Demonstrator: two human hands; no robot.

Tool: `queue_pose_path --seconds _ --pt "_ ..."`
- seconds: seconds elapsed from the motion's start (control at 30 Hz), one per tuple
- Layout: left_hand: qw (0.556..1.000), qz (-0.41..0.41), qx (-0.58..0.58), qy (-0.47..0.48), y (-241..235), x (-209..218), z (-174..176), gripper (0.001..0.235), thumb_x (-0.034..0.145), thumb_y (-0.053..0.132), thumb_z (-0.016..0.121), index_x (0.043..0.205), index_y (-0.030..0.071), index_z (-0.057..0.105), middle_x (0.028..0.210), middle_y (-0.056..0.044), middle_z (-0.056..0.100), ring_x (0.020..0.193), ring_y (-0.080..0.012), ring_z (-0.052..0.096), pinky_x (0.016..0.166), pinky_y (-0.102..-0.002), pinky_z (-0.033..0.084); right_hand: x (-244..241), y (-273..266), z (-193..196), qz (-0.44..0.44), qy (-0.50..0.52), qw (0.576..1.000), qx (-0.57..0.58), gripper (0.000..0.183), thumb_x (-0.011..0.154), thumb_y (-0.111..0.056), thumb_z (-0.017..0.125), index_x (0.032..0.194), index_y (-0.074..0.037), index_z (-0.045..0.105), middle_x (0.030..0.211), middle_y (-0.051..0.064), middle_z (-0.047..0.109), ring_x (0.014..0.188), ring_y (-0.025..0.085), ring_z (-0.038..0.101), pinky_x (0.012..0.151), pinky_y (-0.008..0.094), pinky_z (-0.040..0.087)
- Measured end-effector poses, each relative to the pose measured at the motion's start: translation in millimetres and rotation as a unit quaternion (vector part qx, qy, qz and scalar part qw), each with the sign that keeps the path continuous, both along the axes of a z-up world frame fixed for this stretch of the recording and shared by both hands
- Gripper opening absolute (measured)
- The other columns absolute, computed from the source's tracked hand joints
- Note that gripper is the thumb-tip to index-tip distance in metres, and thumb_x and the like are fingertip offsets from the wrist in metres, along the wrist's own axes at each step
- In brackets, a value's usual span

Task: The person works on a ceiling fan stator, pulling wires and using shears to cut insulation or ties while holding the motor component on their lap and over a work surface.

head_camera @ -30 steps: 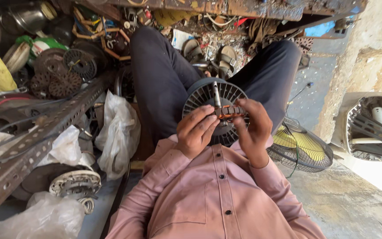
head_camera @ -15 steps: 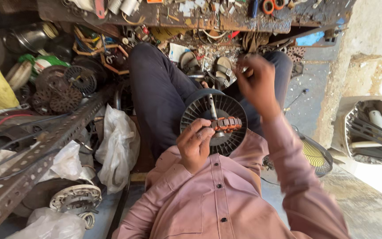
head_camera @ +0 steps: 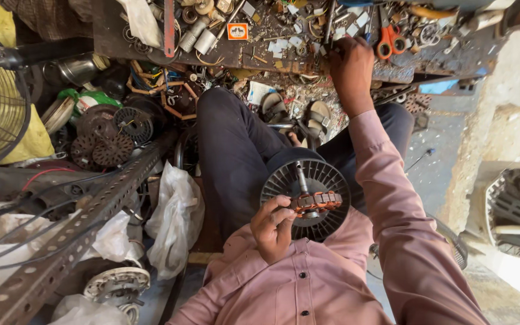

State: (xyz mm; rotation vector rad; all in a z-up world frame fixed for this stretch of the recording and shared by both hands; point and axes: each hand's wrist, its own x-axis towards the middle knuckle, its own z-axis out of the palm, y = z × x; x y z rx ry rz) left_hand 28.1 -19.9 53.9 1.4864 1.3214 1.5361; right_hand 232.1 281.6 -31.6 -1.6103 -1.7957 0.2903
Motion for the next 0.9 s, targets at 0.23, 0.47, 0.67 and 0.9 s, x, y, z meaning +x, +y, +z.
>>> queue_pose_path --seconds 0.23,0.47,0.67,0.9 --pt "0.998 -0.062 0.032 0.004 13.8 -13.9 1.9 0.015 0.093 0.010 0.076 0.101 0.002 0.066 0.113 -0.016 0.070 0.093 -0.0283 0.073 0.079 -0.037 0.060 4.9 8.5 -4.8 -0.023 -0.047 0.999 0.007 0.009 0.083 -0.007 0.076 0.080 0.000 0.072 0.086 0.023 0.069 0.080 0.042 0.066 0.070 0.048 0.053" --pt "0.994 -0.061 0.011 0.088 24.0 -24.7 32.3 0.013 0.094 0.017 0.072 0.096 0.005 0.068 0.110 -0.011 0.071 0.091 -0.0284 0.067 0.084 -0.041 0.052 15.2 -0.3 13.5 0.021 0.056 0.996 -0.063 0.004 0.083 -0.002 0.074 0.084 -0.003 0.071 0.074 0.014 0.067 0.065 0.024 0.065 0.061 0.034 0.051" --pt "0.992 -0.060 -0.078 0.080 87.7 -35.4 39.0 0.009 0.095 0.013 0.072 0.089 0.006 0.068 0.091 -0.008 0.074 0.087 -0.0240 0.071 0.079 -0.037 0.054 23.1 -90.1 36.1 -0.024 0.442 0.869 -0.224 0.009 0.091 0.003 0.074 0.088 -0.004 0.070 0.073 0.000 0.066 0.061 0.010 0.056 0.054 0.026 0.041" --pt "0.955 -0.267 -0.116 0.051 115.0 -4.8 64.9 0.020 0.091 0.015 0.075 0.104 0.003 0.068 0.100 -0.011 0.073 0.087 -0.0253 0.074 0.073 -0.037 0.054 8.5 -213.1 94.4 0.088 0.494 0.840 -0.208 0.017 0.091 0.008 0.071 0.104 0.000 0.064 0.089 0.004 0.068 0.075 0.009 0.061 0.066 0.023 0.050"
